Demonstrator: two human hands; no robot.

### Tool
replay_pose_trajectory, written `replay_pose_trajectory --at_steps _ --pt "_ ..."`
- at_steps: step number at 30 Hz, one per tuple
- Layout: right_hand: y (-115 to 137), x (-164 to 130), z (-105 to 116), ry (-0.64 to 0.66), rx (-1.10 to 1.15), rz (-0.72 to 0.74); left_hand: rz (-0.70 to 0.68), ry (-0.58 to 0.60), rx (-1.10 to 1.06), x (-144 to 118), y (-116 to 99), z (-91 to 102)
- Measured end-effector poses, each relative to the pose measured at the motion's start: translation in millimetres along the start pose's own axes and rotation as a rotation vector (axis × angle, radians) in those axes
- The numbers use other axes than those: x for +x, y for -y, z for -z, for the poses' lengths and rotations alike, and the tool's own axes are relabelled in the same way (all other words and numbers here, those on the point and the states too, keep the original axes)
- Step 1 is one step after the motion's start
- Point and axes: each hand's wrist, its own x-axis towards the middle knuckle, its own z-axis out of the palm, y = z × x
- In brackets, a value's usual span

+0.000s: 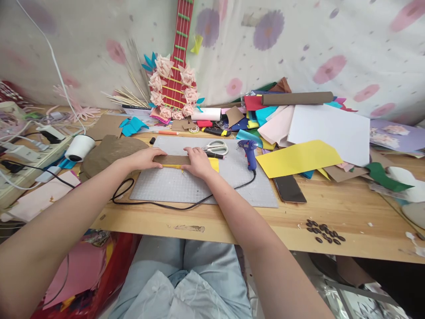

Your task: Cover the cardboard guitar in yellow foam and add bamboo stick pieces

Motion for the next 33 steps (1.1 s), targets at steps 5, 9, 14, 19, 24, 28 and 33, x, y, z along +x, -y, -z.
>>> replay_pose_trajectory --at_steps 5,9,14,19,24,28,33 --pt "-14.9 -10.7 5.9 -0.025 0.026 -0.002 0.019 0.027 -0.005 4.9 -4.4 4.8" --pt "-16.5 -11.5 3.4 -0.038 0.057 -0.005 0.063 -0.073 -0.051 15.2 -20.9 -0.1" --pt "-16.7 -12.0 0.8 -0.068 0.077 -0.008 -0.028 -0.173 -0.046 30.9 -37.8 -16.9" --pt "-13.9 -13.5 3.5 -0.076 0.098 -0.014 -0.059 -0.205 0.057 32.7 -39.5 -24.7" --pt "-14.0 -15.4 8.1 -0.114 0.082 -0.048 -0.072 -0.229 0.116 29.9 -42.4 -25.2" --pt "-18.3 -15.8 9.4 -0.105 0.034 -0.060 -0.090 -0.224 0.127 30.8 -42.7 -26.1" --pt "-19.3 -12.8 9.5 -0.084 0.050 -0.045 -0.100 -0.208 0.114 30.9 -41.7 -26.2"
